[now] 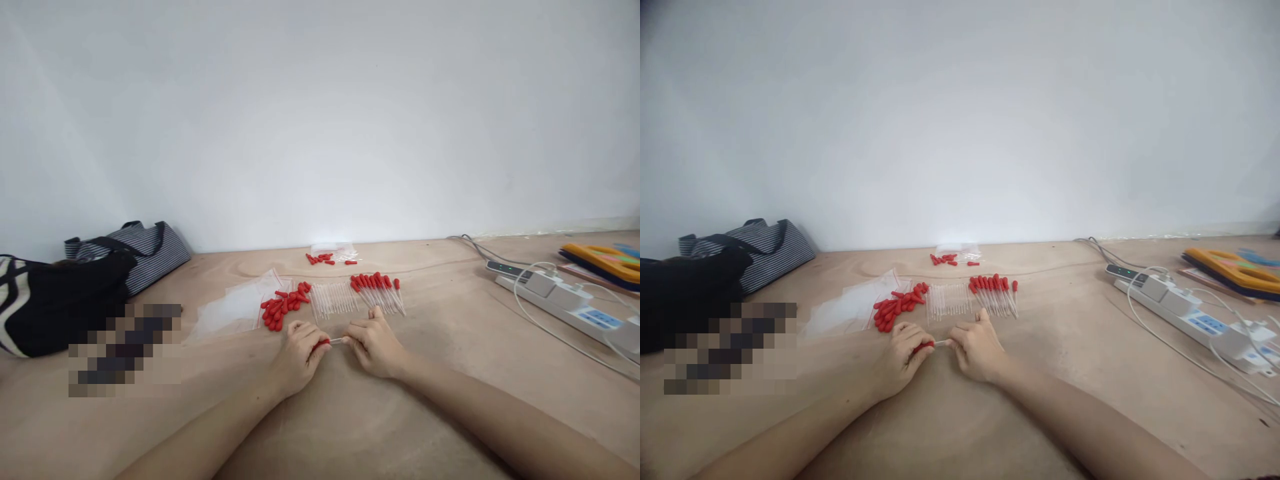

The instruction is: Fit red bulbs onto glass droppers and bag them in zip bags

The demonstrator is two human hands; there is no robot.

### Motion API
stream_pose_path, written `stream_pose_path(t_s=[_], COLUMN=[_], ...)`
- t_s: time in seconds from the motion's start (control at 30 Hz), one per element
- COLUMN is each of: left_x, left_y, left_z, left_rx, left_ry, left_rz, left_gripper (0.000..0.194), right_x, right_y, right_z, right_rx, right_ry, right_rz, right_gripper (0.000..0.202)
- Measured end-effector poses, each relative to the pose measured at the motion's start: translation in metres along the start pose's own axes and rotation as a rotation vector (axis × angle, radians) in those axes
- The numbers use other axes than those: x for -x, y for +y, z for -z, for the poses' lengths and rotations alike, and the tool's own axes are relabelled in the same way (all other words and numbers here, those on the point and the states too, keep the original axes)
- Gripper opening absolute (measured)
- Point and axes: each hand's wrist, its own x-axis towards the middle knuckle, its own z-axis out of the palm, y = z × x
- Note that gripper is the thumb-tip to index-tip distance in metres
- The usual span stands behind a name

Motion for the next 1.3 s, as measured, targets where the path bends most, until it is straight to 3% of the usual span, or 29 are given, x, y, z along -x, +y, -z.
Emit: stream_pose_path(t_s=[0.43,0.73,0.93,1.13,1.3], left_x=[-0.001,-0.004,-0.003,-0.004,-0.004], left_y=[0.001,-0.001,0.003,0.002,0.000], left_z=[-0.001,-0.002,-0.002,-0.003,0.000], left_rx=[0.006,0.053,0.077,0.085,0.055], left_ry=[0.037,0.056,0.103,0.074,0.070], left_rz=[-0.021,0.038,0.048,0.057,0.108], left_gripper=[0.018,0.019,0.020,0.018,0.021], right_x=[-0.006,-0.007,-0.009,-0.012,-0.011], right_y=[-0.001,0.002,-0.006,-0.005,0.003], right_z=[0.000,0.001,-0.003,0.000,0.004], right_rx=[-0.191,-0.208,-0.325,-0.429,-0.338], right_ry=[-0.169,-0.180,-0.186,-0.252,-0.240], right_rz=[-0.137,-0.152,-0.216,-0.249,-0.190], right_gripper=[0.035,0.040,0.043,0.045,0.039])
